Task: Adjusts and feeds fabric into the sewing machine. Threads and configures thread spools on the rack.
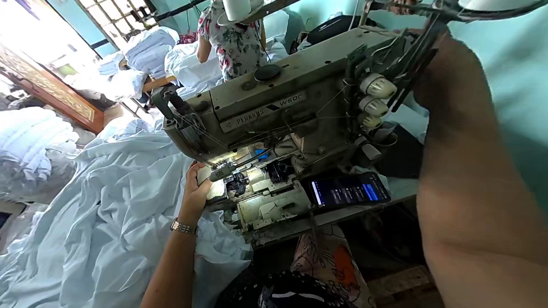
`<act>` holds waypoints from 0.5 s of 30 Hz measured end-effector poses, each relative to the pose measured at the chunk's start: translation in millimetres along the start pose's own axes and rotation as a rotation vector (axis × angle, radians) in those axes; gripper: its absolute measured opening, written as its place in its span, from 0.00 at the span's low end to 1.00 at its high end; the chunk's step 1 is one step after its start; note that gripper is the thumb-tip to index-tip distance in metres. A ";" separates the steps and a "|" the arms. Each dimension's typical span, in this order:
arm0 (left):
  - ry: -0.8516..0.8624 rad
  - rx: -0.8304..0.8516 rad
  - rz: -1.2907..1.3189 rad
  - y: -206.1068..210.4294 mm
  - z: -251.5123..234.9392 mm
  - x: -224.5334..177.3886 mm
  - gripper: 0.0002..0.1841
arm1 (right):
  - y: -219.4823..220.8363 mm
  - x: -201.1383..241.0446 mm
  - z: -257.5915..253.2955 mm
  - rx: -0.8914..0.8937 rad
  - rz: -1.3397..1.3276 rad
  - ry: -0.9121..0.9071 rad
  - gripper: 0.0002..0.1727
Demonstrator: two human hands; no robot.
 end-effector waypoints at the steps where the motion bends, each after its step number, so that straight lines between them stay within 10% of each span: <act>1: -0.001 0.001 -0.001 -0.1 0.0 -0.2 0.30 | 8.3 6.6 -6.2 0.079 0.084 -0.041 0.27; 8: 0.001 0.004 -0.021 0.6 1.2 -0.9 0.27 | 36.4 73.5 45.9 0.143 0.225 -0.158 0.18; 15: 0.009 0.009 -0.036 -0.7 -0.3 0.2 0.28 | 15.2 1.0 0.9 0.248 -0.062 -0.561 0.25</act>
Point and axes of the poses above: each hand's wrist, its own z-axis away from the middle knuckle, its own y-axis out of the palm, x = y × z, the point moved 5 cm from there along -z, towards the middle knuckle, and after that the axes turned 4 degrees about -x, right-handed, at the moved point
